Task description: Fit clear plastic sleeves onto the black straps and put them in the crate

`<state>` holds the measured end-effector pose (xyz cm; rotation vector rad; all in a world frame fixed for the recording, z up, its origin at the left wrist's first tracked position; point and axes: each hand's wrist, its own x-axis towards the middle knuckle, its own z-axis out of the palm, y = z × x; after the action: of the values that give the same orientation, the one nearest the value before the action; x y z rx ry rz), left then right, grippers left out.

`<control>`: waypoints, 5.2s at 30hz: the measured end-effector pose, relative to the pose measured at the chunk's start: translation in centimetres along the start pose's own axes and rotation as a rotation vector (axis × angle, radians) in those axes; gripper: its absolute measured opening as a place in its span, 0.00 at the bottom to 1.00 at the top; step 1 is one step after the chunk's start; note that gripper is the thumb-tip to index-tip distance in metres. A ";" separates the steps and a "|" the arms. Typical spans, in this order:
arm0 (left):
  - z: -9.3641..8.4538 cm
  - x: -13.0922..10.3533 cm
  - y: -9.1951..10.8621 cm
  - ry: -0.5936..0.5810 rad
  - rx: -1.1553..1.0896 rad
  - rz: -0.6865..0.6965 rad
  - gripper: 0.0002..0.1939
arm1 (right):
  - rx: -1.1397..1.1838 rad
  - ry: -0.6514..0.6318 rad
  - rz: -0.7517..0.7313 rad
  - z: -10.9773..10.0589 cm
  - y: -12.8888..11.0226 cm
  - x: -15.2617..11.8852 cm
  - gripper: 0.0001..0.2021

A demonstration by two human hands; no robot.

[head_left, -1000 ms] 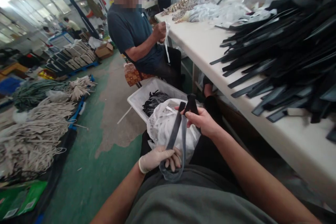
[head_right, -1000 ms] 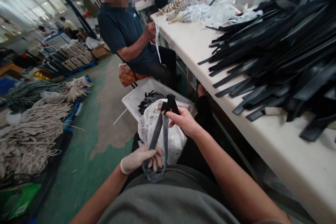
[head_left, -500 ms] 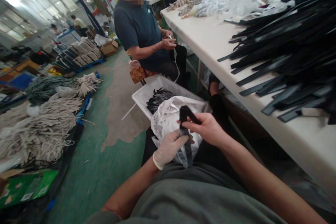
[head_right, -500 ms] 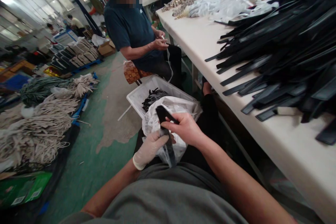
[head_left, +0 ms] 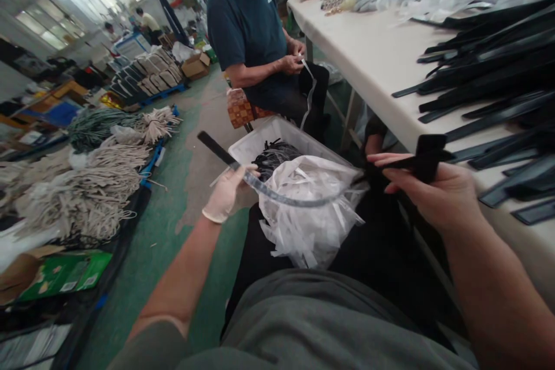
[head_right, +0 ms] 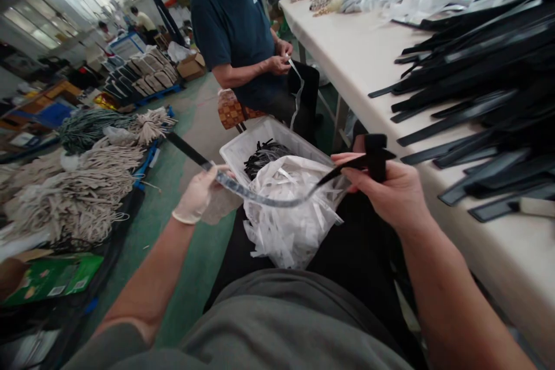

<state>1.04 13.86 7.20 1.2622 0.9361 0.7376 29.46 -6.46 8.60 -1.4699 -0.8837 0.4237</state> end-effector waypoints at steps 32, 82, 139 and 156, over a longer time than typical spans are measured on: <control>5.5 -9.6 -13.0 -0.455 1.038 -0.168 0.30 | 0.081 -0.606 0.633 3.1 7.5 -9.7 0.14; 4.5 -8.5 -3.7 -0.161 0.723 0.210 0.17 | 0.144 -0.305 0.214 8.0 0.0 -1.3 0.16; 2.7 -10.2 -8.4 -0.911 0.381 -0.449 0.14 | 0.006 -0.034 0.117 7.8 4.4 4.1 0.11; -13.9 -3.1 1.4 0.584 -0.726 0.111 0.14 | 0.117 -0.564 0.465 5.5 3.2 -4.2 0.30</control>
<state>-12.73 17.64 8.50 0.4560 0.9261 1.4243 23.65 -5.49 3.82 -1.4643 -0.9239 1.2590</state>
